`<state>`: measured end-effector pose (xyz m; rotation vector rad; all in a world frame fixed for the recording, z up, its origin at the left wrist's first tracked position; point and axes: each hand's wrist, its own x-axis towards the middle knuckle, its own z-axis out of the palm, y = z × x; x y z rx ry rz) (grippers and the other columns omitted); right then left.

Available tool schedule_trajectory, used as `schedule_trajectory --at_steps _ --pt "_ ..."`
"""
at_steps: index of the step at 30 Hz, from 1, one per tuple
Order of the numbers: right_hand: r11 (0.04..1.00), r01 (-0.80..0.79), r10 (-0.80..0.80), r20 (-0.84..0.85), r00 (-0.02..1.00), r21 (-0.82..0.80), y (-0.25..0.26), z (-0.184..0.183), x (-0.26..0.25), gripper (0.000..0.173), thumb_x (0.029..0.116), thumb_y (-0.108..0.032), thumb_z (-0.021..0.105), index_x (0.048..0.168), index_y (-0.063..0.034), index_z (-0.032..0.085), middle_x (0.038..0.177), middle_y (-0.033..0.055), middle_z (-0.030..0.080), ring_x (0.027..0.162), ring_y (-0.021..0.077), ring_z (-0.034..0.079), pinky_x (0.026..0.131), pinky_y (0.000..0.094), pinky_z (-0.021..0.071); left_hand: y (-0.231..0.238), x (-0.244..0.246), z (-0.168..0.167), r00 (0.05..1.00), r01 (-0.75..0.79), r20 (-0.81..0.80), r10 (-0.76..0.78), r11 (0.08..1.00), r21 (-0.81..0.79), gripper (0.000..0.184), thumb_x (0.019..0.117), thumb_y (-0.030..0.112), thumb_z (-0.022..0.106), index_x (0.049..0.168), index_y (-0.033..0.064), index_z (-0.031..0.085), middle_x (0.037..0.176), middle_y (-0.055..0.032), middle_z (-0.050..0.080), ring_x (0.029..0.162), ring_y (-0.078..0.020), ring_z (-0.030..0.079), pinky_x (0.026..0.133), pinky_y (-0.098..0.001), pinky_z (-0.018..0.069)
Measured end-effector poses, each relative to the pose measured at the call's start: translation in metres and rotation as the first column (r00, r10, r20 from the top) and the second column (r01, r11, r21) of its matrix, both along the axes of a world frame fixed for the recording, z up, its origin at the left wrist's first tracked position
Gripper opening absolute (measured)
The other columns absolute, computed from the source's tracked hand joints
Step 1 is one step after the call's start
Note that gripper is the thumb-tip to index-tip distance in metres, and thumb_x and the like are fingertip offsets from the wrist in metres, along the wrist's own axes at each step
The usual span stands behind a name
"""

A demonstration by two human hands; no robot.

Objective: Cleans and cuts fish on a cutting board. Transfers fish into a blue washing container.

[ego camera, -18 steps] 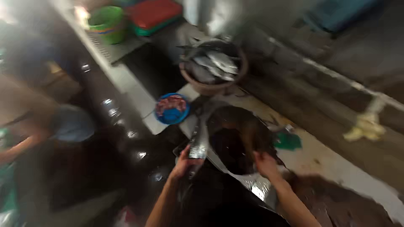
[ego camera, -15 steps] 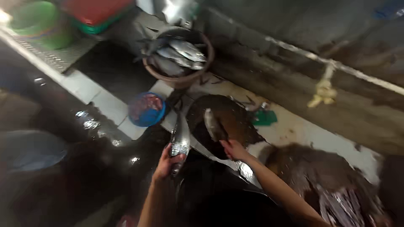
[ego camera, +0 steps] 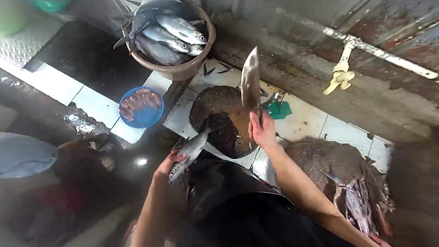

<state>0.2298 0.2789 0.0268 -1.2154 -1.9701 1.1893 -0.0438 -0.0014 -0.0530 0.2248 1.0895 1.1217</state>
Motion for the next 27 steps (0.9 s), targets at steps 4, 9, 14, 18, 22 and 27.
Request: schedule_trajectory --at_steps 4,9,14,18,22,27 --pt "0.978 -0.109 0.166 -0.341 0.926 0.178 -0.028 0.022 -0.034 0.034 0.1101 -0.031 0.042 0.122 -0.0012 0.051 0.063 0.0015 0.057 0.047 0.0162 0.058 0.043 0.0379 0.0557 0.006 -0.003 0.000 0.998 0.029 0.063 -0.032 0.998 0.059 0.049 0.0866 0.037 0.074 0.122 0.0057 0.061 0.094 -0.0193 0.075 0.068 -0.0265 0.073 0.057 -0.0379 0.0618" --pt "0.873 -0.433 0.476 0.589 0.653 -0.225 -0.062 -0.077 -0.058 0.055 0.1081 -0.047 0.040 0.133 0.0006 0.053 0.102 0.0217 0.071 0.100 0.0388 0.072 0.087 0.0583 0.0576 0.005 0.002 0.006 0.999 0.051 0.012 -0.051 0.998 0.042 0.042 0.0891 0.031 0.069 0.122 0.0058 0.061 0.093 -0.0175 0.075 0.067 -0.0255 0.073 0.057 -0.0381 0.0617" --pt "0.826 -0.449 0.553 0.643 0.530 -0.341 -0.053 -0.067 -0.070 0.053 0.1082 -0.050 0.039 0.126 -0.0026 0.056 0.107 0.0212 0.070 0.106 0.0394 0.070 0.088 0.0587 0.0566 -0.008 0.007 0.013 0.997 0.034 -0.067 -0.032 0.999 0.018 0.054 0.0883 0.023 0.071 0.136 0.0064 0.052 0.095 -0.0176 0.074 0.069 -0.0275 0.073 0.060 -0.0410 0.0631" --pt "0.808 -0.392 0.587 0.545 0.599 -0.440 -0.029 -0.067 -0.053 0.056 0.1069 -0.052 0.045 0.121 -0.0003 0.062 0.109 0.0234 0.068 0.104 0.0385 0.069 0.090 0.0587 0.0545 -0.002 0.016 0.021 0.932 0.043 -0.363 0.013 0.988 0.147 0.070 0.0848 0.016 0.078 0.145 0.0003 0.046 0.120 -0.0113 0.071 0.101 -0.0199 0.073 0.089 -0.0382 0.0626" --pt "0.890 -0.191 0.417 0.574 0.705 -0.413 -0.001 -0.089 -0.007 0.064 0.1054 -0.059 0.044 0.124 -0.0021 0.064 0.110 0.0239 0.069 0.103 0.0394 0.069 0.090 0.0608 0.0549 0.045 0.026 0.035 0.478 0.197 -0.875 -0.069 0.980 0.031 0.082 0.0836 0.035 0.083 0.154 0.0143 0.046 0.131 -0.0076 0.069 0.118 -0.0149 0.067 0.105 -0.0404 0.0553" --pt "0.974 0.055 0.096 0.617 0.781 -0.221 0.009 -0.082 0.017 0.060 0.1066 -0.054 0.045 0.119 0.0016 0.064 0.109 0.0246 0.069 0.108 0.0391 0.068 0.095 0.0591 0.0535 0.114 0.044 0.009 -0.043 0.261 -0.935 -0.352 0.899 -0.351 0.083 0.0942 0.047 0.071 0.163 0.0363 0.026 0.145 -0.0213 0.053 0.129 -0.0434 0.055 0.096 -0.0630 0.0525"
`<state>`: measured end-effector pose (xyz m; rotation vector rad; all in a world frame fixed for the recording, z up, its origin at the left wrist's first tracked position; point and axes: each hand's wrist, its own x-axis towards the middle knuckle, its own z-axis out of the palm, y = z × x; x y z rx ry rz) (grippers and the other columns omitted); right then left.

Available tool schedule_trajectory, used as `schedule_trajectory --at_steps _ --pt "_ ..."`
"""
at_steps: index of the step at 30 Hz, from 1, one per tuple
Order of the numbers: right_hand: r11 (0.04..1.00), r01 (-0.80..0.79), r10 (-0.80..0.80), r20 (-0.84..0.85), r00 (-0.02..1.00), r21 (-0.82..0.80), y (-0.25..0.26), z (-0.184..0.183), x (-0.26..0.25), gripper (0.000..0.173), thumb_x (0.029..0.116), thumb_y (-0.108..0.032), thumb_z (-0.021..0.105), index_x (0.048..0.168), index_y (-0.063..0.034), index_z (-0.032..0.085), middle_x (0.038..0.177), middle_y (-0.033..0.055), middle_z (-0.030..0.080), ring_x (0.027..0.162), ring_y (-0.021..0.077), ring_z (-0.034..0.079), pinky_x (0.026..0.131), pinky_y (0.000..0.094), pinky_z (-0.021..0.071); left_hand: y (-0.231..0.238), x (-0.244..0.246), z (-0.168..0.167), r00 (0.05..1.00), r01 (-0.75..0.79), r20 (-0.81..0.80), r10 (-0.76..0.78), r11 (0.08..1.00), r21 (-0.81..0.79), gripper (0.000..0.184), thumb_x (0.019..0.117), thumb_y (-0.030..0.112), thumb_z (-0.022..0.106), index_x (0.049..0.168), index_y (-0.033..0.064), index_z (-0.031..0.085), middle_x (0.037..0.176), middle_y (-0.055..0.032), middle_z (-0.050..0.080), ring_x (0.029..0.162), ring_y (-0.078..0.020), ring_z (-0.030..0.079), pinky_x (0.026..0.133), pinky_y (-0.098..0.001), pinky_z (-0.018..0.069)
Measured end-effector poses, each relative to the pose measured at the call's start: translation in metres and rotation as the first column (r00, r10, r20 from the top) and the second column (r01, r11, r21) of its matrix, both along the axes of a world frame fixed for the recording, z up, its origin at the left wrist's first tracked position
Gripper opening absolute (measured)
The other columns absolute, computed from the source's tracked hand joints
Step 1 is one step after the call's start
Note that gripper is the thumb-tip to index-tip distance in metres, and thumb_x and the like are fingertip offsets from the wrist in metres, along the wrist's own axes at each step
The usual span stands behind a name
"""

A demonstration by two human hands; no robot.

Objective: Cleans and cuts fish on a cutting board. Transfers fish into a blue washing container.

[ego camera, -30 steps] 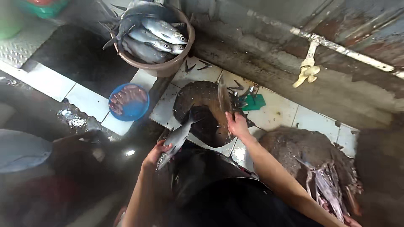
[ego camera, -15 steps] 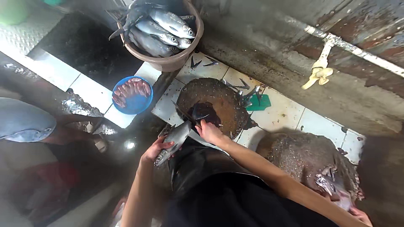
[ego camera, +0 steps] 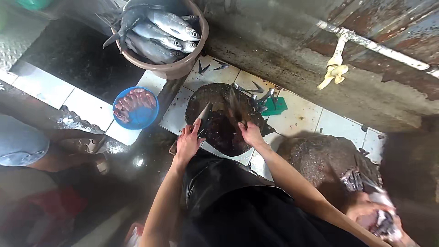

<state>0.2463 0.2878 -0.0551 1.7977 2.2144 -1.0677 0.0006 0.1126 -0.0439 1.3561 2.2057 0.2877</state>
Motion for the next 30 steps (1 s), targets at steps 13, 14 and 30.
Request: schedule_trajectory --at_steps 13,14,30 --pt "0.987 -0.143 0.148 0.073 0.986 -0.067 -0.019 0.007 0.013 0.061 0.1066 -0.055 0.043 0.123 0.0004 0.062 0.112 0.0218 0.069 0.112 0.0357 0.068 0.097 0.0546 0.0530 0.003 -0.045 -0.014 0.901 -0.377 0.278 0.332 0.918 0.125 0.035 0.1041 0.036 0.061 0.117 0.0043 0.068 0.098 -0.0199 0.072 0.090 -0.0365 0.071 0.082 -0.0610 0.0566" --pt "0.987 -0.143 0.146 0.035 0.989 -0.075 -0.017 0.017 0.007 0.061 0.1067 -0.055 0.043 0.121 0.0010 0.063 0.113 0.0222 0.069 0.112 0.0355 0.067 0.099 0.0545 0.0519 0.004 -0.043 -0.006 0.889 -0.403 0.276 0.365 0.911 0.091 0.035 0.1038 0.035 0.062 0.116 0.0033 0.068 0.098 -0.0218 0.071 0.090 -0.0391 0.070 0.082 -0.0627 0.0557" --pt "0.864 -0.496 0.503 0.105 0.858 -0.088 -0.028 0.019 -0.124 0.051 0.1073 -0.047 0.043 0.127 -0.0031 0.059 0.116 0.0221 0.069 0.111 0.0395 0.069 0.091 0.0605 0.0555 0.015 -0.033 0.014 0.867 -0.439 0.269 0.420 0.898 0.011 0.030 0.1022 0.025 0.063 0.110 -0.0033 0.069 0.104 -0.0267 0.070 0.098 -0.0441 0.070 0.088 -0.0641 0.0546"
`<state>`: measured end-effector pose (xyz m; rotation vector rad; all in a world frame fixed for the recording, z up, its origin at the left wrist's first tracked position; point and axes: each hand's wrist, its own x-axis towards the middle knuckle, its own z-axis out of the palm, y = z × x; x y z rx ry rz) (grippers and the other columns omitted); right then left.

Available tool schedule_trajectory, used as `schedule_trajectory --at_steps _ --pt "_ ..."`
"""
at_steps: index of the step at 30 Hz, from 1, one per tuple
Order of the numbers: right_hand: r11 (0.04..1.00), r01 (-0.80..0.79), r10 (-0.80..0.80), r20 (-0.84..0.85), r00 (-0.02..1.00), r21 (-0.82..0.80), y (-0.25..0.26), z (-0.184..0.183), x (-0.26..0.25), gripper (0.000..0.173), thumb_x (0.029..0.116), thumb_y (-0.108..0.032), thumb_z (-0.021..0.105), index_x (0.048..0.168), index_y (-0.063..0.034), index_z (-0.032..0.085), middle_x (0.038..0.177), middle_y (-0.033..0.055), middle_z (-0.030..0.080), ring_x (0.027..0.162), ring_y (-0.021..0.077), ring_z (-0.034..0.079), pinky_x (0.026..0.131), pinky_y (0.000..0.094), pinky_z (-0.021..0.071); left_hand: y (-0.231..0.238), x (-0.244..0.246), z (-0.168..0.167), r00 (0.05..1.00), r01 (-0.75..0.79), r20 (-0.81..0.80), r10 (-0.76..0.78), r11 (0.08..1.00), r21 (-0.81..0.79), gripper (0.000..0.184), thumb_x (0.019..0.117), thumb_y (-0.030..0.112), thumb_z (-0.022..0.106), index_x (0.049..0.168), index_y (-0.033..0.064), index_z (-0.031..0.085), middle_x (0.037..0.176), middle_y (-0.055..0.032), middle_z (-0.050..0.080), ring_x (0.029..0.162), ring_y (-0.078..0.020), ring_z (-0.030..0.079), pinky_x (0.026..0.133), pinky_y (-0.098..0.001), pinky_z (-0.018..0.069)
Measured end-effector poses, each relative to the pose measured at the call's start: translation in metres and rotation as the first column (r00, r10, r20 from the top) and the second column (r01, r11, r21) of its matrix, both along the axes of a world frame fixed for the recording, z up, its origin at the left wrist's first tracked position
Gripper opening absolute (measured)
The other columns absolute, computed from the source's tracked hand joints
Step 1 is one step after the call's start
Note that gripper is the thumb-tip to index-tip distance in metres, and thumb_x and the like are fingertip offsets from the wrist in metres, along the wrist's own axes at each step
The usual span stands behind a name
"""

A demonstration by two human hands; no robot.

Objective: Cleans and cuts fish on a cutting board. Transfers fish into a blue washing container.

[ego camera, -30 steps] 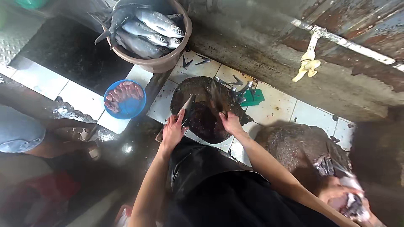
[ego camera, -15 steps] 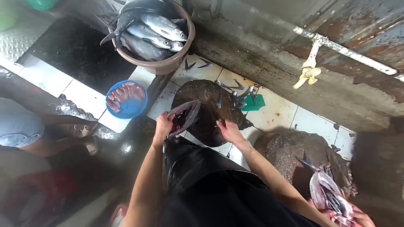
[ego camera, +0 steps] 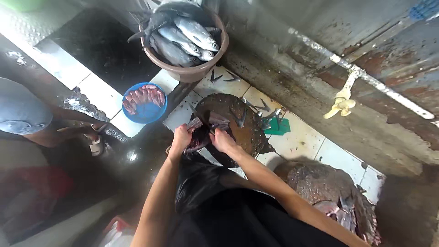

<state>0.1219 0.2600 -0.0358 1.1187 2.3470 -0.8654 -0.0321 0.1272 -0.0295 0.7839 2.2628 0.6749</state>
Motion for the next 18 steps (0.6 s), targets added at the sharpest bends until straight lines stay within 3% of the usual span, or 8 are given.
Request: schedule_trajectory --at_steps 5,7,10,12,14,15,16,18 --pt "0.998 0.062 -0.065 -0.087 0.994 -0.033 0.010 0.017 0.009 0.056 0.1059 -0.055 0.046 0.117 -0.0028 0.063 0.106 0.0214 0.070 0.101 0.0376 0.071 0.085 0.0581 0.0570 -0.011 0.009 0.004 0.999 -0.032 0.027 0.032 0.999 -0.002 0.029 0.1017 0.026 0.065 0.113 -0.0005 0.068 0.101 -0.0250 0.071 0.093 -0.0425 0.070 0.083 -0.0638 0.0554" --pt "0.986 0.160 -0.144 -0.278 0.950 0.037 0.006 0.044 0.022 0.055 0.1052 -0.056 0.048 0.116 -0.0043 0.064 0.094 0.0190 0.070 0.088 0.0356 0.071 0.078 0.0576 0.0581 -0.014 0.009 0.000 0.999 -0.031 0.019 0.030 0.999 0.013 0.028 0.1017 0.026 0.065 0.112 0.0006 0.067 0.098 -0.0241 0.070 0.089 -0.0417 0.070 0.080 -0.0634 0.0554" --pt "0.953 0.280 -0.116 -0.708 0.696 0.118 0.000 0.067 0.044 0.045 0.1069 -0.044 0.052 0.126 -0.0036 0.057 0.071 0.0082 0.063 0.058 0.0212 0.064 0.054 0.0438 0.0569 -0.014 0.002 -0.024 1.000 -0.005 -0.020 0.007 0.998 0.066 0.027 0.1011 0.027 0.065 0.112 0.0023 0.067 0.096 -0.0221 0.071 0.089 -0.0394 0.071 0.080 -0.0617 0.0570" --pt "0.950 0.288 -0.069 -0.818 0.571 0.121 -0.006 0.046 0.060 0.046 0.1079 -0.039 0.048 0.131 0.0005 0.051 0.064 0.0032 0.060 0.050 0.0145 0.061 0.046 0.0378 0.0570 -0.019 0.006 -0.024 1.000 -0.008 -0.027 0.010 0.996 0.094 0.025 0.1003 0.025 0.066 0.112 0.0034 0.066 0.095 -0.0220 0.070 0.086 -0.0396 0.071 0.077 -0.0617 0.0568" --pt "0.961 0.208 -0.048 -0.633 0.773 0.182 -0.017 0.000 0.079 0.052 0.1069 -0.039 0.045 0.132 0.0057 0.049 0.069 0.0103 0.064 0.060 0.0235 0.067 0.058 0.0445 0.0599 -0.019 0.007 -0.020 0.999 -0.008 -0.043 0.012 0.996 0.085 0.025 0.1001 0.026 0.067 0.112 0.0044 0.066 0.094 -0.0212 0.070 0.084 -0.0392 0.070 0.075 -0.0617 0.0569" --pt "0.984 0.115 -0.059 -0.361 0.931 0.135 -0.021 -0.013 0.082 0.057 0.1076 -0.046 0.043 0.136 0.0031 0.049 0.085 0.0171 0.070 0.079 0.0328 0.073 0.075 0.0526 0.0611 -0.019 0.008 -0.018 0.999 0.002 -0.047 0.002 0.997 0.074 0.026 0.1004 0.027 0.067 0.112 0.0044 0.066 0.095 -0.0211 0.070 0.084 -0.0389 0.071 0.076 -0.0614 0.0572" --pt "0.996 0.061 -0.051 -0.136 0.989 0.065 -0.021 -0.020 0.079 0.058 0.1073 -0.050 0.042 0.138 -0.0007 0.050 0.099 0.0204 0.072 0.096 0.0378 0.073 0.085 0.0574 0.0587 -0.018 0.010 -0.015 0.999 0.015 -0.043 -0.013 0.998 0.064 0.026 0.1011 0.028 0.066 0.112 0.0039 0.066 0.094 -0.0210 0.070 0.084 -0.0385 0.071 0.076 -0.0604 0.0574" --pt "1.000 0.009 -0.010 0.054 0.998 0.008 -0.015 -0.013 0.064 0.057 0.1070 -0.052 0.041 0.135 -0.0040 0.054 0.109 0.0208 0.071 0.106 0.0392 0.071 0.090 0.0591 0.0566 -0.013 0.007 -0.009 0.998 0.042 -0.054 -0.040 0.998 0.047 0.027 0.1018 0.027 0.065 0.110 0.0020 0.067 0.091 -0.0213 0.070 0.085 -0.0383 0.071 0.077 -0.0598 0.0572"
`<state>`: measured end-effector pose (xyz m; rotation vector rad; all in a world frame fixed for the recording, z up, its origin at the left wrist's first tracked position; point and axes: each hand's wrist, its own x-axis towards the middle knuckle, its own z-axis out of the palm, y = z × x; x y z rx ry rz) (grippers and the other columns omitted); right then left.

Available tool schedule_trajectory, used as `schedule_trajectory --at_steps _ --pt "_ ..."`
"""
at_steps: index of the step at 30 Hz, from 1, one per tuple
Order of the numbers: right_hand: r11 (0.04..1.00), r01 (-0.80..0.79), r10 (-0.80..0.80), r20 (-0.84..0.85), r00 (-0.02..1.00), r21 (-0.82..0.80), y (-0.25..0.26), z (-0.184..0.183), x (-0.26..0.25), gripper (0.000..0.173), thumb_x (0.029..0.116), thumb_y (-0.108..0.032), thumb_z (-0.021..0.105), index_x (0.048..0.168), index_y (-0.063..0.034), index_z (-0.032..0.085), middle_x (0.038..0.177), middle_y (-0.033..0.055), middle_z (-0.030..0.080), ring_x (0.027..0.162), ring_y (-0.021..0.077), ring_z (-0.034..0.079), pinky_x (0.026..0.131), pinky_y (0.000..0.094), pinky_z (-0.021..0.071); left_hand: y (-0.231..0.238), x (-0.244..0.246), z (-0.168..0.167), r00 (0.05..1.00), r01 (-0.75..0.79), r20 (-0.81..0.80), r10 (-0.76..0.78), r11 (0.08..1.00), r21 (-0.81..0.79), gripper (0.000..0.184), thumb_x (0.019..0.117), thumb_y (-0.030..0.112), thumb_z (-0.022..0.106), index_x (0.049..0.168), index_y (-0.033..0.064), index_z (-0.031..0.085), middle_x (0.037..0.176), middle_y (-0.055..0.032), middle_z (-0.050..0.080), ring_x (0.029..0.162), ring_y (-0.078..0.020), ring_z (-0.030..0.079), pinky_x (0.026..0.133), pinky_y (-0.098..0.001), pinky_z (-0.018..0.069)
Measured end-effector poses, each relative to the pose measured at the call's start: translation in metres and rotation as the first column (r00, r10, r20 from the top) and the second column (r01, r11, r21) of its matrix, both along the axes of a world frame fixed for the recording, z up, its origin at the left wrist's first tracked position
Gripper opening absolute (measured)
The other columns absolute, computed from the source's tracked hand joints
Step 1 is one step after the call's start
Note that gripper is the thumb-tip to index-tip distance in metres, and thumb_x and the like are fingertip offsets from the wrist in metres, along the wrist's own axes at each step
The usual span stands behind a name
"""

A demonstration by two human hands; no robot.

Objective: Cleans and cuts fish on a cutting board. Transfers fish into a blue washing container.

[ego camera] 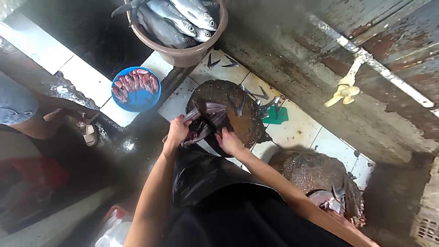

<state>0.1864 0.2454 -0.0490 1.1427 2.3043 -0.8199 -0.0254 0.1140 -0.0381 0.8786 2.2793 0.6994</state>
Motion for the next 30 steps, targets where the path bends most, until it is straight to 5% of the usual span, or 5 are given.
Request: schedule_trajectory --at_steps 13,18,22,26,30 --pt "0.953 0.295 -0.303 -0.131 0.944 -0.076 0.028 0.007 0.011 0.062 0.1063 -0.058 0.043 0.123 -0.0020 0.064 0.110 0.0224 0.070 0.109 0.0371 0.069 0.095 0.0576 0.0538 0.011 0.051 -0.032 0.908 -0.402 0.214 0.361 0.893 0.200 0.042 0.0999 0.030 0.065 0.132 0.0032 0.058 0.100 -0.0157 0.072 0.090 -0.0285 0.072 0.083 -0.0537 0.0594" --pt "0.935 0.354 -0.261 -0.650 0.714 0.013 0.028 0.080 -0.004 0.045 0.1079 -0.049 0.046 0.115 -0.0065 0.061 0.067 0.0090 0.060 0.053 0.0229 0.062 0.051 0.0455 0.0567 0.013 0.045 -0.044 0.917 -0.308 0.285 0.280 0.949 0.061 0.032 0.0962 0.035 0.070 0.111 0.0071 0.070 0.082 -0.0096 0.073 0.069 -0.0227 0.072 0.069 -0.0485 0.0613" --pt "0.958 0.280 -0.088 -0.877 0.472 0.055 0.015 0.094 -0.020 0.046 0.1095 -0.039 0.040 0.137 -0.0021 0.045 0.065 0.0029 0.057 0.047 0.0154 0.057 0.041 0.0370 0.0526 0.008 0.047 -0.030 0.869 -0.370 0.368 0.331 0.928 0.038 0.036 0.0970 0.041 0.069 0.105 0.0057 0.069 0.079 -0.0115 0.072 0.064 -0.0247 0.071 0.066 -0.0494 0.0611" --pt "0.987 0.057 0.001 -0.358 0.934 0.151 -0.002 0.003 -0.029 0.050 0.1075 -0.046 0.045 0.132 -0.0026 0.052 0.085 0.0161 0.070 0.076 0.0340 0.072 0.067 0.0545 0.0607 0.012 0.041 -0.054 0.861 -0.389 0.371 0.347 0.920 0.042 0.031 0.0958 0.037 0.071 0.102 0.0064 0.071 0.076 -0.0075 0.074 0.061 -0.0197 0.072 0.063 -0.0446 0.0638" --pt "0.999 0.016 -0.010 -0.146 0.989 0.039 0.009 0.035 -0.055 0.054 0.1065 -0.054 0.045 0.120 -0.0039 0.061 0.099 0.0203 0.070 0.092 0.0383 0.072 0.077 0.0582 0.0588 0.010 0.044 -0.047 0.835 -0.421 0.395 0.383 0.907 0.010 0.029 0.0974 0.034 0.069 0.105 0.0054 0.070 0.077 -0.0085 0.074 0.063 -0.0202 0.072 0.065 -0.0433 0.0633"
